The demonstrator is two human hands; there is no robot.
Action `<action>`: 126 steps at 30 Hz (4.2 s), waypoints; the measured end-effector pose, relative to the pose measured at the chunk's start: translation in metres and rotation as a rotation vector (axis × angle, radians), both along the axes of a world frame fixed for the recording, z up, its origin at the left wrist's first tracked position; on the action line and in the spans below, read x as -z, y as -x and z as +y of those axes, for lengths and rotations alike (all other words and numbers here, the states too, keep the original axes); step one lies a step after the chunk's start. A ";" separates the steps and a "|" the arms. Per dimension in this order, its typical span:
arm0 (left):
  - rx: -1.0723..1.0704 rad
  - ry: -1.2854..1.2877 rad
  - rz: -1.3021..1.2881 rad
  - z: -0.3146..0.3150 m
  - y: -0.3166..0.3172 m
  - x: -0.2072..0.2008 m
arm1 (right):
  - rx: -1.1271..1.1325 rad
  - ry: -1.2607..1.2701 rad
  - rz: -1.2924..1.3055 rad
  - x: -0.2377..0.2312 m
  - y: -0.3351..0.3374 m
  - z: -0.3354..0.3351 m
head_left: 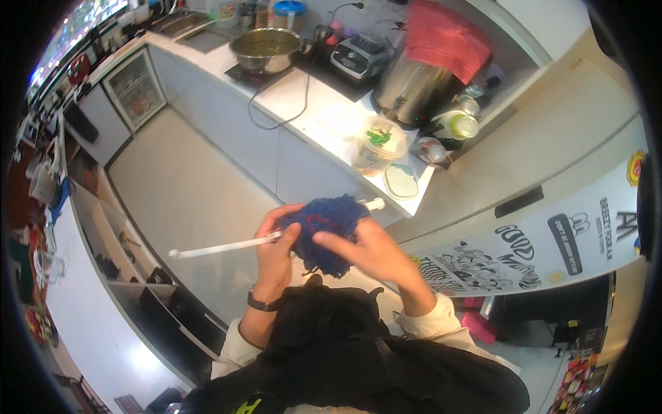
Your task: The person assembles a mop by attaching a blue mop head to a white handle. They insert the handle into the mop head, secure it with a red locking mechanism, and adjust the fabric strands to ensure a proper fit. The person then lifts the assembled mop to inspect the connection.
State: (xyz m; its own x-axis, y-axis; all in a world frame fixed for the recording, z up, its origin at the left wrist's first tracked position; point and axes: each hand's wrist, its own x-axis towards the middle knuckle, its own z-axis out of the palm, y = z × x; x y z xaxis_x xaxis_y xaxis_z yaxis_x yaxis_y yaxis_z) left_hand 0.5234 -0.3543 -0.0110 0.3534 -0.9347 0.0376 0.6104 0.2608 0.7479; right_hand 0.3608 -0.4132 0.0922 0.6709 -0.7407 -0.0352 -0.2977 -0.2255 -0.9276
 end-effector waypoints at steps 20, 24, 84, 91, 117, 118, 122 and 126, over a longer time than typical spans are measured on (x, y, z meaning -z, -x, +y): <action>0.202 -0.016 -0.028 -0.019 -0.059 0.012 | -0.588 0.743 0.292 -0.023 0.038 -0.083; 0.144 -0.031 -0.030 -0.025 -0.054 0.007 | -0.489 0.897 0.277 -0.016 0.031 -0.078; -0.214 0.122 -1.599 -0.080 0.002 -0.052 | -0.060 1.182 0.258 0.104 0.050 -0.128; -0.314 0.127 -1.699 -0.059 0.010 -0.052 | -0.032 -0.049 0.027 0.135 0.063 -0.099; -0.643 0.112 -1.478 0.051 -0.025 -0.052 | -0.002 0.452 -0.139 0.080 -0.055 -0.002; -0.653 0.093 -1.436 0.056 -0.027 -0.045 | 0.014 0.419 -0.152 0.083 -0.056 0.001; -0.721 0.031 -1.301 0.074 -0.033 -0.012 | -0.063 0.381 -0.153 0.087 -0.063 0.018; -0.679 0.112 -1.306 0.080 -0.033 -0.003 | -0.206 0.267 -0.205 0.082 -0.061 0.013</action>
